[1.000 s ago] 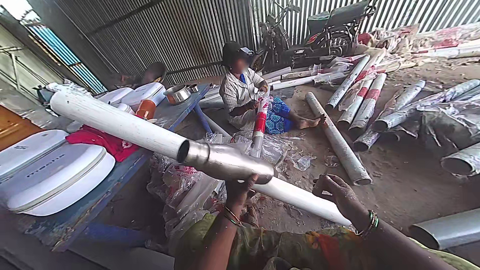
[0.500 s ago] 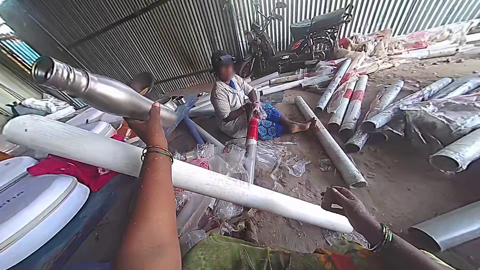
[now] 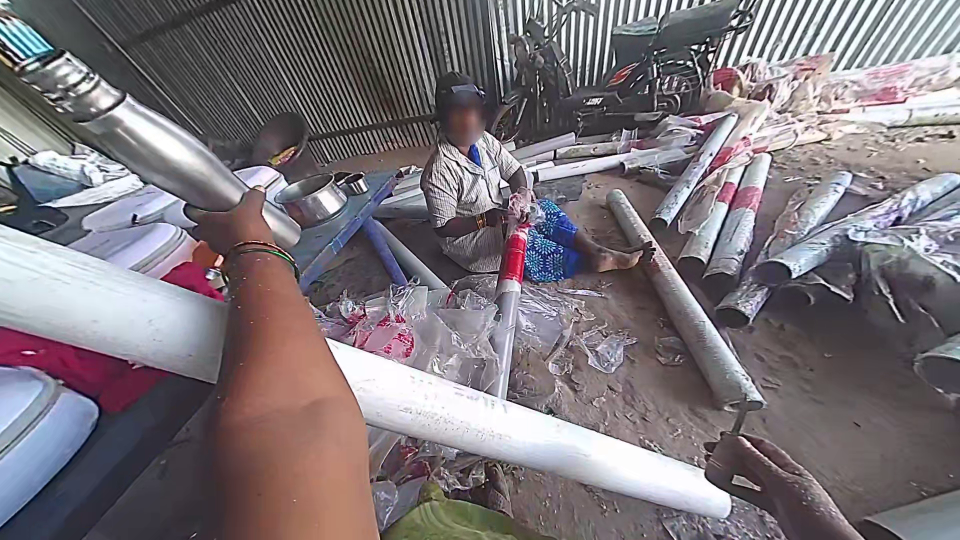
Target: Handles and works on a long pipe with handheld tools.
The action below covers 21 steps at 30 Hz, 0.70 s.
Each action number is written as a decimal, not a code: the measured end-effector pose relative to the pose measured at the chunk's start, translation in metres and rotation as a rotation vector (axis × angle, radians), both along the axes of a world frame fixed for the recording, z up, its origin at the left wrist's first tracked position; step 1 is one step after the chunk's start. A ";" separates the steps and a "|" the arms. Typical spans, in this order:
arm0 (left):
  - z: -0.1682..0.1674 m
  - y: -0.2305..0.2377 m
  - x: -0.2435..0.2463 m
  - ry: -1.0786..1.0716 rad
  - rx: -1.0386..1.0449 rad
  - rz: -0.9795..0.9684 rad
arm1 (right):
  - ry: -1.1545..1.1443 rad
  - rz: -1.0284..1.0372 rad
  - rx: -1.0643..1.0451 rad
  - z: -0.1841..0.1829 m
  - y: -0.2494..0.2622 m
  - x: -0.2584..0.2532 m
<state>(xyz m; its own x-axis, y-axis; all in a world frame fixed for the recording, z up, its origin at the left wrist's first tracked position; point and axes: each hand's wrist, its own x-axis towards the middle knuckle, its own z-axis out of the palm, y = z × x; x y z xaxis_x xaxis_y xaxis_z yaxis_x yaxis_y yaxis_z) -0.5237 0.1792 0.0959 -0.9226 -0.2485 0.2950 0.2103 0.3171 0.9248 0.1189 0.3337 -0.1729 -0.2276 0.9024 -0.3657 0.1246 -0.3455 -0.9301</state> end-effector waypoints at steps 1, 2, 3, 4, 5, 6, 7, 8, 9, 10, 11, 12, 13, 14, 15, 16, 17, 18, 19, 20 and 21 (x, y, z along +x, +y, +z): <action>-0.001 0.000 -0.005 -0.015 -0.046 0.012 | -0.005 -0.004 -0.007 -0.001 0.002 0.000; -0.002 0.000 -0.011 -0.027 -0.093 0.018 | -0.010 -0.005 -0.013 -0.001 0.003 0.000; -0.005 0.000 -0.019 -0.037 -0.128 0.024 | -0.015 0.001 -0.021 -0.002 0.005 0.000; -0.010 0.000 -0.031 -0.033 -0.147 0.026 | -0.022 0.009 -0.028 -0.003 0.006 0.000; -0.018 0.000 -0.047 -0.020 -0.162 0.029 | -0.024 0.013 -0.036 -0.004 0.007 0.000; -0.027 0.000 -0.067 -0.003 -0.177 0.036 | -0.028 0.010 -0.043 -0.006 0.008 -0.001; -0.038 0.000 -0.086 0.014 -0.209 0.042 | -0.033 0.008 -0.051 -0.007 0.008 -0.003; -0.047 0.001 -0.099 0.035 -0.255 0.048 | -0.037 0.007 -0.062 -0.008 0.008 -0.004; -0.052 0.004 -0.097 0.050 -0.308 0.077 | -0.040 0.009 -0.070 -0.009 0.009 -0.005; -0.047 0.010 -0.076 0.010 -0.342 0.094 | -0.042 0.012 -0.075 -0.011 0.008 -0.006; -0.029 0.017 -0.039 -0.123 -0.314 0.058 | -0.046 0.018 -0.079 -0.012 0.009 -0.006; -0.013 0.022 -0.010 -0.201 -0.278 0.041 | -0.049 0.018 -0.086 -0.013 0.009 -0.008; -0.004 0.027 0.009 -0.213 -0.243 0.043 | -0.056 0.018 -0.095 -0.013 0.009 -0.009; -0.003 0.030 0.018 -0.190 -0.241 0.047 | -0.060 0.012 -0.105 -0.014 0.009 -0.011; -0.005 0.032 0.021 -0.165 -0.256 0.048 | -0.065 0.010 -0.108 -0.014 0.009 -0.012; -0.007 0.035 0.020 -0.153 -0.268 0.059 | -0.062 0.011 -0.107 -0.016 0.009 -0.012; -0.008 0.037 0.018 -0.153 -0.278 0.067 | -0.057 0.011 -0.105 -0.017 0.010 -0.012; -0.009 0.038 0.017 -0.157 -0.285 0.075 | -0.055 0.012 -0.103 -0.017 0.010 -0.013; -0.009 0.039 0.016 -0.164 -0.298 0.075 | -0.056 0.017 -0.106 -0.015 0.010 -0.014; -0.009 0.039 0.016 -0.172 -0.314 0.075 | -0.052 0.015 -0.110 -0.014 0.011 -0.014; -0.010 0.039 0.017 -0.176 -0.338 0.072 | -0.054 0.015 -0.112 -0.013 0.011 -0.015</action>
